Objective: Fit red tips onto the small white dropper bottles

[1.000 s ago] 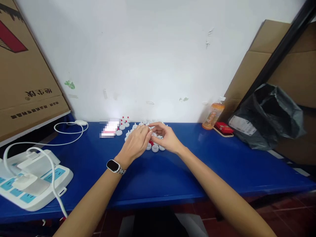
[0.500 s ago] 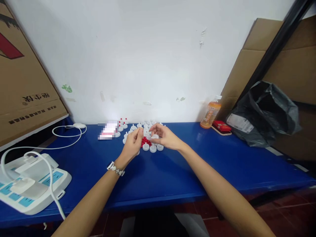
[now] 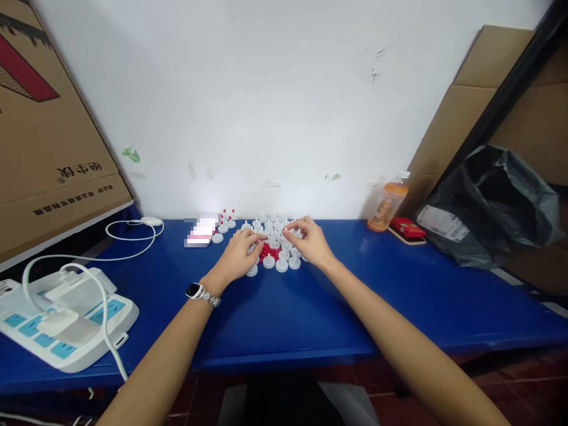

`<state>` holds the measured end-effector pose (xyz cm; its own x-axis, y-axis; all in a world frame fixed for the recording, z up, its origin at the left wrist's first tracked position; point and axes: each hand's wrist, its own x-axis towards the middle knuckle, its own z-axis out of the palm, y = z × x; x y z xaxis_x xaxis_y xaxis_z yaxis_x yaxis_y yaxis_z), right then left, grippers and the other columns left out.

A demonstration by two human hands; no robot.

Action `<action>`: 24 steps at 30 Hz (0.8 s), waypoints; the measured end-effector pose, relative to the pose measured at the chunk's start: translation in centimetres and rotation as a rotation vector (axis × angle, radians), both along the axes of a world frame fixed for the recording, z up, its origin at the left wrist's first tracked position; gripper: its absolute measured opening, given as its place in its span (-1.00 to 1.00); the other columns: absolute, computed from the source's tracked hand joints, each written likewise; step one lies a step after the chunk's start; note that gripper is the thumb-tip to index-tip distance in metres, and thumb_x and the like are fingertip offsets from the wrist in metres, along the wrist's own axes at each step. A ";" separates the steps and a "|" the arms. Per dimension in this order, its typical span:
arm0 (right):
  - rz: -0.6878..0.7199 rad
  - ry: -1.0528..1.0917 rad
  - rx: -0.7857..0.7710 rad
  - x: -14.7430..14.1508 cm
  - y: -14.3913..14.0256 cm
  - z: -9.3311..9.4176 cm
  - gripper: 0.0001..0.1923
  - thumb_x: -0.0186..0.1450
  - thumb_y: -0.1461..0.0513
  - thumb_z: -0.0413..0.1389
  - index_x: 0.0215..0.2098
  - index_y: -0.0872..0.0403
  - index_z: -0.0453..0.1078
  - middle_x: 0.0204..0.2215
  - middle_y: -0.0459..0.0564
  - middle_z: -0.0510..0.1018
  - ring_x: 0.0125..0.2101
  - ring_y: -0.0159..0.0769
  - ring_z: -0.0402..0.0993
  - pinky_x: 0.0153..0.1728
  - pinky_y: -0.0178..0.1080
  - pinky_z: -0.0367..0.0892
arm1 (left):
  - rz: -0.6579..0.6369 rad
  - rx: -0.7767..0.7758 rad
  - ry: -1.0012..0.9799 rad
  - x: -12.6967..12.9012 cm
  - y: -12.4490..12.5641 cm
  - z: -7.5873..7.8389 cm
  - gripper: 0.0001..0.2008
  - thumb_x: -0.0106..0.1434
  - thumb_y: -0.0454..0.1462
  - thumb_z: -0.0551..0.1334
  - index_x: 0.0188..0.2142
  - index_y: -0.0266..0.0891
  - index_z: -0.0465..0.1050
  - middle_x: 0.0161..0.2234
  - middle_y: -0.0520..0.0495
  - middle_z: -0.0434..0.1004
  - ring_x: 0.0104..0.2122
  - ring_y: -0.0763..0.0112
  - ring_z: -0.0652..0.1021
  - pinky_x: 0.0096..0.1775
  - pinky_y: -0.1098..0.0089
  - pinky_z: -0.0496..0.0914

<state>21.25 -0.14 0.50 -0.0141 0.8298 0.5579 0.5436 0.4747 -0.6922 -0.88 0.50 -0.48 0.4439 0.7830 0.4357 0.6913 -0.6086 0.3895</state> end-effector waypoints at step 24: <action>0.095 -0.624 -0.189 -9.9 17.4 1.6 -0.79 0.23 0.29 0.11 -0.23 0.10 0.58 -0.23 0.11 0.64 -0.21 -0.18 0.53 -0.20 -0.28 0.33 | 0.078 -0.181 -0.033 -5.0 0.3 1.6 -0.73 0.32 -0.13 0.13 -0.37 -0.21 0.52 -0.37 -0.06 0.47 -0.38 0.33 0.44 -0.30 0.31 0.30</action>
